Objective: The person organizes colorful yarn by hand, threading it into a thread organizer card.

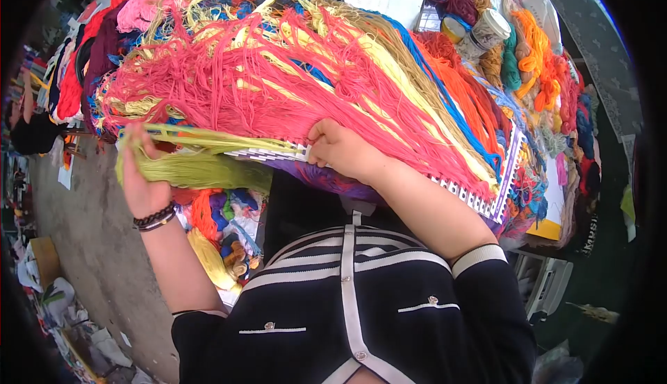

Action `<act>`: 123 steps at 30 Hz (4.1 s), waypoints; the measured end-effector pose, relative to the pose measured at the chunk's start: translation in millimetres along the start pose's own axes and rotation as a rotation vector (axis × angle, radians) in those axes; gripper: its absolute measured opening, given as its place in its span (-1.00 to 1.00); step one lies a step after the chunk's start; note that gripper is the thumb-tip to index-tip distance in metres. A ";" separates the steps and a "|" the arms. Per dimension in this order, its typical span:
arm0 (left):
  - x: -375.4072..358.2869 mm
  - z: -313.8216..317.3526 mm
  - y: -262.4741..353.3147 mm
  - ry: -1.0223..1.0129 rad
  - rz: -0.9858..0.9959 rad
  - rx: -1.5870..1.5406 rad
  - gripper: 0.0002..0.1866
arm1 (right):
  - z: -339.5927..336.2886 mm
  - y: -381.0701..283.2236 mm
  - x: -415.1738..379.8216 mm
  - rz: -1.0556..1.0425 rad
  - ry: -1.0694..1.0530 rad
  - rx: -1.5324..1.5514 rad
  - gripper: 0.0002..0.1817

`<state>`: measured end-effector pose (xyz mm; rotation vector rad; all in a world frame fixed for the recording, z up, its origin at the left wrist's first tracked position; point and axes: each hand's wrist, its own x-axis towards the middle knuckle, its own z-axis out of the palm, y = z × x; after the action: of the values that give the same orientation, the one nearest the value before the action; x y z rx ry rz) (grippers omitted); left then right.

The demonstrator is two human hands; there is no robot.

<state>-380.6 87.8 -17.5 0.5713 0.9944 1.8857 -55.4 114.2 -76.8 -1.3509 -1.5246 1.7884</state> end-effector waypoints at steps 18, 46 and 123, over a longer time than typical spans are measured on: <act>-125.2 62.5 -64.7 -0.513 -0.546 0.099 -0.54 | 48.0 -52.7 -65.1 -0.138 -0.033 0.396 -0.86; -133.5 65.5 -63.8 -0.435 -0.560 0.133 -0.63 | 45.2 -41.9 -62.6 -0.106 -0.050 0.479 -0.88; -95.8 80.4 -113.4 -0.383 -0.542 0.166 -0.71 | -9.0 -9.0 -22.0 0.057 0.111 0.122 -0.82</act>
<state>-219.5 67.4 -64.0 0.6514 0.9374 1.1716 -40.4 103.6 -59.2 -1.4215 -1.3102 1.7780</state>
